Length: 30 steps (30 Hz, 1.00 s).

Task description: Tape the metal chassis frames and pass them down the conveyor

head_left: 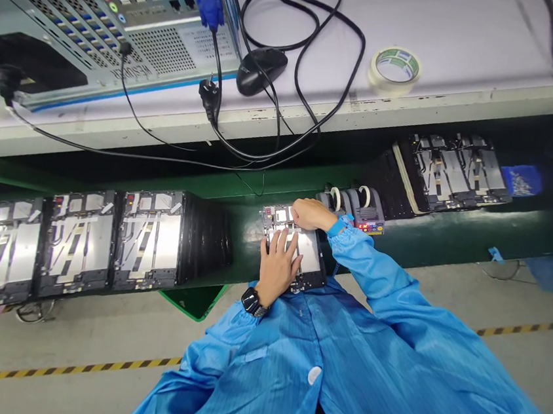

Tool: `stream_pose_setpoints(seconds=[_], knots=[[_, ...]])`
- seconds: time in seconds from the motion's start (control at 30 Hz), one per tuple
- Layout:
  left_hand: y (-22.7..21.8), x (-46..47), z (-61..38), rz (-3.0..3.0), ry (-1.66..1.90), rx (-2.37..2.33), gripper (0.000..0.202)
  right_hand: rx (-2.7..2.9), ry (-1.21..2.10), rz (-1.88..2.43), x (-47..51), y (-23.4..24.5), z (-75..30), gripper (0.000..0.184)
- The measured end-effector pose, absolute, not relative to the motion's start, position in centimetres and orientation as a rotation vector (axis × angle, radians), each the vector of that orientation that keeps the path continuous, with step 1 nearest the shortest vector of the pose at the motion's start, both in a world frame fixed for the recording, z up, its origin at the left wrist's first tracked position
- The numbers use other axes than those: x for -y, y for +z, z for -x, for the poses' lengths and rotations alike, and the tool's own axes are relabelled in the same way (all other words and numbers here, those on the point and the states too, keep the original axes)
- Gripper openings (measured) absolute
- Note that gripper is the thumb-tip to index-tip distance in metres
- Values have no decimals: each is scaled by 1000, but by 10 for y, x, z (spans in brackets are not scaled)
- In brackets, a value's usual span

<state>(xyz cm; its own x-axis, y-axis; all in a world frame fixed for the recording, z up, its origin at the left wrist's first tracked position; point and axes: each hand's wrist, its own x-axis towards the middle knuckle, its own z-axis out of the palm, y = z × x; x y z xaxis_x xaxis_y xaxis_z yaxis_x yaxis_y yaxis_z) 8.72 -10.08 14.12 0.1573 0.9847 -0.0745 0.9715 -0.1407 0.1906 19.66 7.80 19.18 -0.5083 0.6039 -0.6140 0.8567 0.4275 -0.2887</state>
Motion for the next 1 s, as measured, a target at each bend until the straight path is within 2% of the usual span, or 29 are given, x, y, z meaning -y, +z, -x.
stream_pose_setpoints(seconds=[0.17, 0.47, 0.67, 1.0], knots=[[141, 101, -87, -2235, 111, -1920, 57, -2292, -825, -1266, -80, 191, -195, 23], [142, 102, -87, -2240, 117, -1907, 58, -2509, -919, -1334, -71, 155, -218, 8], [142, 100, -86, -2255, 113, -1903, 57, -2502, -928, -1332, -72, 157, -214, 3], [139, 103, -85, -2264, 113, -1911, 58, -2445, -809, -1328, -67, 173, -204, 12]])
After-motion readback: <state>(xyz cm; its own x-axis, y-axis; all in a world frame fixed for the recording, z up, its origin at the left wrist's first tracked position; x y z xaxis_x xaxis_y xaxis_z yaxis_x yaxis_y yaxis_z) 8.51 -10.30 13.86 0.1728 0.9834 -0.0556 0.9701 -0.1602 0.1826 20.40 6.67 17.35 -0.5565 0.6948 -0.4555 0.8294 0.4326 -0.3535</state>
